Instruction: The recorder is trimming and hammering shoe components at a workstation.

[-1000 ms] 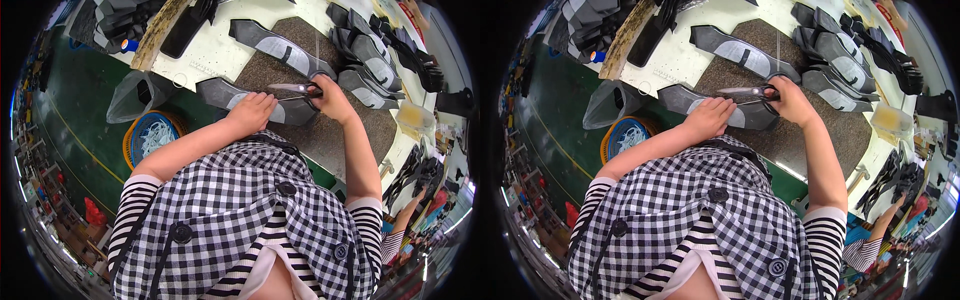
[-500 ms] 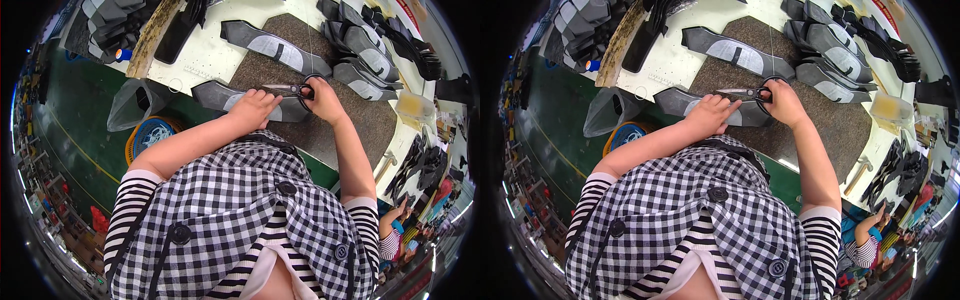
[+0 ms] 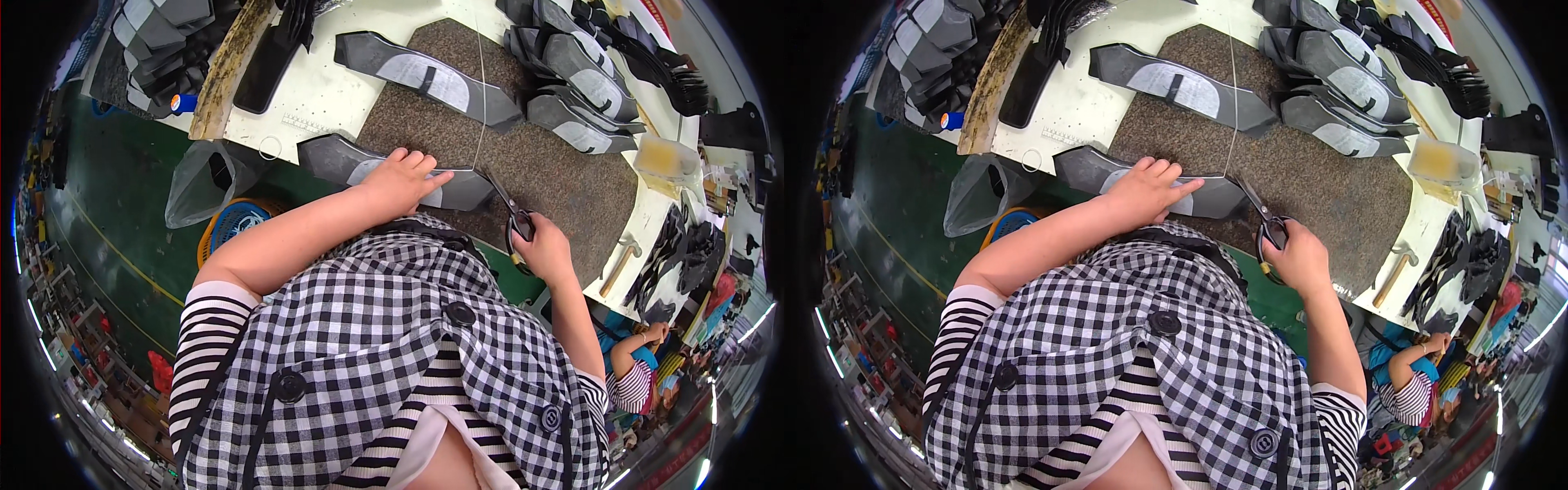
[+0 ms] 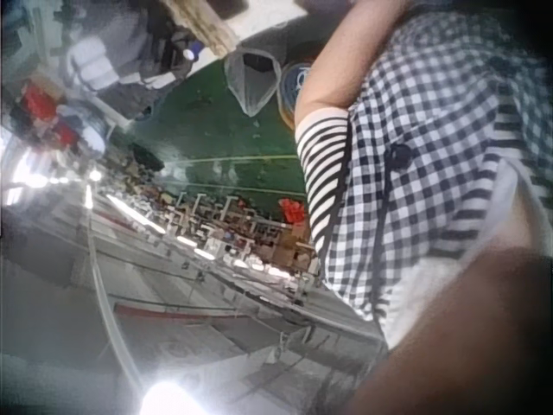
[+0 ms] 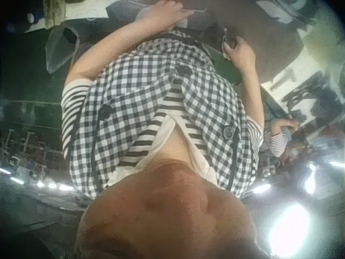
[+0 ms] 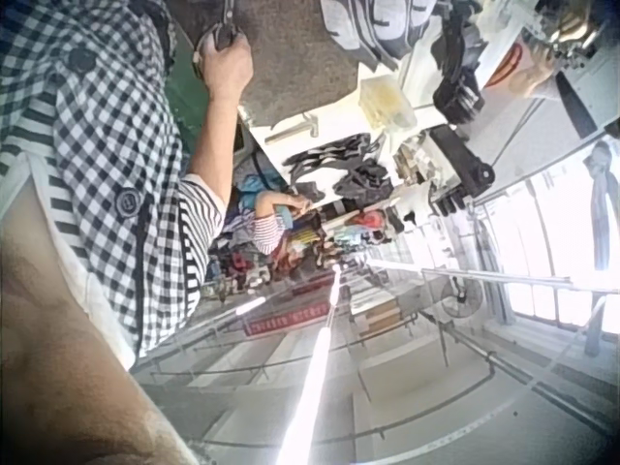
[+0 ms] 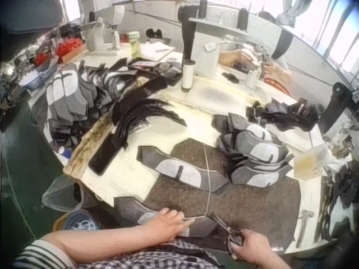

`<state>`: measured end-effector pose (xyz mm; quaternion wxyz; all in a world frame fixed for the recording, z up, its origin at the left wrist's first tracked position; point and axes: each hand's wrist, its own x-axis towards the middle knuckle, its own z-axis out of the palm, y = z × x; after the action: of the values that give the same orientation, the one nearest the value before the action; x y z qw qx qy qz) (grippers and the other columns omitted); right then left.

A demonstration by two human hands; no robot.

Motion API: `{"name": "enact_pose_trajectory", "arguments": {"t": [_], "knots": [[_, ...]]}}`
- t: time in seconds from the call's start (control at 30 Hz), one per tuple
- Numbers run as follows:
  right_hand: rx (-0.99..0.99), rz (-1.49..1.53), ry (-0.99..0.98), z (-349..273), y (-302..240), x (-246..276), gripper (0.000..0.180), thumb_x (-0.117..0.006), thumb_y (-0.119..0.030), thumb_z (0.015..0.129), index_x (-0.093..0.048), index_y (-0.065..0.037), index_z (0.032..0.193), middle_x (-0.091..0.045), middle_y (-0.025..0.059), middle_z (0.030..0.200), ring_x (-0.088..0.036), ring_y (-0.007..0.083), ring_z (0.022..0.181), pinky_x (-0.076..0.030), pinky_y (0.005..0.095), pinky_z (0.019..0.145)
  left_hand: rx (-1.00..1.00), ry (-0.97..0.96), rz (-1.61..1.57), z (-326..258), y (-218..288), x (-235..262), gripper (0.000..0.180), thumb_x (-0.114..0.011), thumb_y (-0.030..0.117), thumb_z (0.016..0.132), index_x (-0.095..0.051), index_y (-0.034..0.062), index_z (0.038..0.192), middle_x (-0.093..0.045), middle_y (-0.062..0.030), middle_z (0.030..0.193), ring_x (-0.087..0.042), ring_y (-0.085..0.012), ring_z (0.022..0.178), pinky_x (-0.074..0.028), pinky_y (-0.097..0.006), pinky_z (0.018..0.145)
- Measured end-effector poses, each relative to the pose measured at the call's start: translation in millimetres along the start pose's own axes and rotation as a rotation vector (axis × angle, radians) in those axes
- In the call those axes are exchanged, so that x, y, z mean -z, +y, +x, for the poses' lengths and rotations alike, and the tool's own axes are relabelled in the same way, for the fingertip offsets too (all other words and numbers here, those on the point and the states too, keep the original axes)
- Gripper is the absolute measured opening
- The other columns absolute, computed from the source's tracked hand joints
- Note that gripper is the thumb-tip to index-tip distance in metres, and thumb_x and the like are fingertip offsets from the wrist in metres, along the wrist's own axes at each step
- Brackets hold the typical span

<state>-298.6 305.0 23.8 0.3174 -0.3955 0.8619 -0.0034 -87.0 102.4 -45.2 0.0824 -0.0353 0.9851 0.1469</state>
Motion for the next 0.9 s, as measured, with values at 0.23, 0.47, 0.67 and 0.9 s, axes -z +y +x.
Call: {"name": "enact_pose_trajectory", "arguments": {"t": [0.23, 0.47, 0.67, 0.9], "knots": [[0.117, -0.163, 0.065, 3.2, -8.2, -12.8, 0.043, -0.07, -0.041, 0.077, -0.061, -0.003, 0.095, -0.067, 0.0162, 0.091, -0.065, 0.0347, 0.084, -0.052, 0.0443, 0.073, 0.014, -0.019, -0.009, 0.8, 4.8, 0.6, 0.083, -0.079, 0.028, 0.066, -0.045, 0.0205, 0.141, -0.051, -0.0056, 0.111, -0.047, -0.0232, 0.106, -0.037, -0.037, 0.09], [0.245, -0.229, 0.083, -1.1, -1.0, -5.9, 0.041, -0.072, -0.037, 0.076, -0.059, -0.003, 0.095, -0.066, 0.015, 0.09, -0.065, 0.0335, 0.085, -0.053, 0.0436, 0.072, -0.023, 0.049, 0.001, -3.3, 4.1, -3.7, 0.08, -0.076, 0.021, 0.066, -0.046, 0.0218, 0.14, -0.052, -0.0055, 0.106, -0.049, -0.0232, 0.101, -0.039, -0.036, 0.087], [0.192, -0.212, 0.021, 0.5, -4.5, -10.6, 0.04, -0.073, -0.036, 0.076, -0.058, -0.004, 0.094, -0.065, 0.0149, 0.089, -0.065, 0.0336, 0.085, -0.052, 0.0441, 0.072, -0.023, 0.068, 0.002, -3.7, 6.3, -3.7, 0.08, -0.076, 0.021, 0.065, -0.046, 0.0216, 0.14, -0.051, -0.0054, 0.106, -0.049, -0.023, 0.102, -0.039, -0.036, 0.088], [0.157, -0.194, 0.022, -0.1, -4.2, -1.4, 0.036, -0.071, -0.034, 0.077, -0.059, -0.005, 0.095, -0.066, 0.0154, 0.091, -0.065, 0.035, 0.084, -0.052, 0.0439, 0.071, -0.005, 0.035, -0.003, -0.9, 4.4, -5.9, 0.08, -0.076, 0.022, 0.066, -0.045, 0.0183, 0.14, -0.051, -0.0054, 0.106, -0.049, -0.0231, 0.101, -0.04, -0.036, 0.087]]}}
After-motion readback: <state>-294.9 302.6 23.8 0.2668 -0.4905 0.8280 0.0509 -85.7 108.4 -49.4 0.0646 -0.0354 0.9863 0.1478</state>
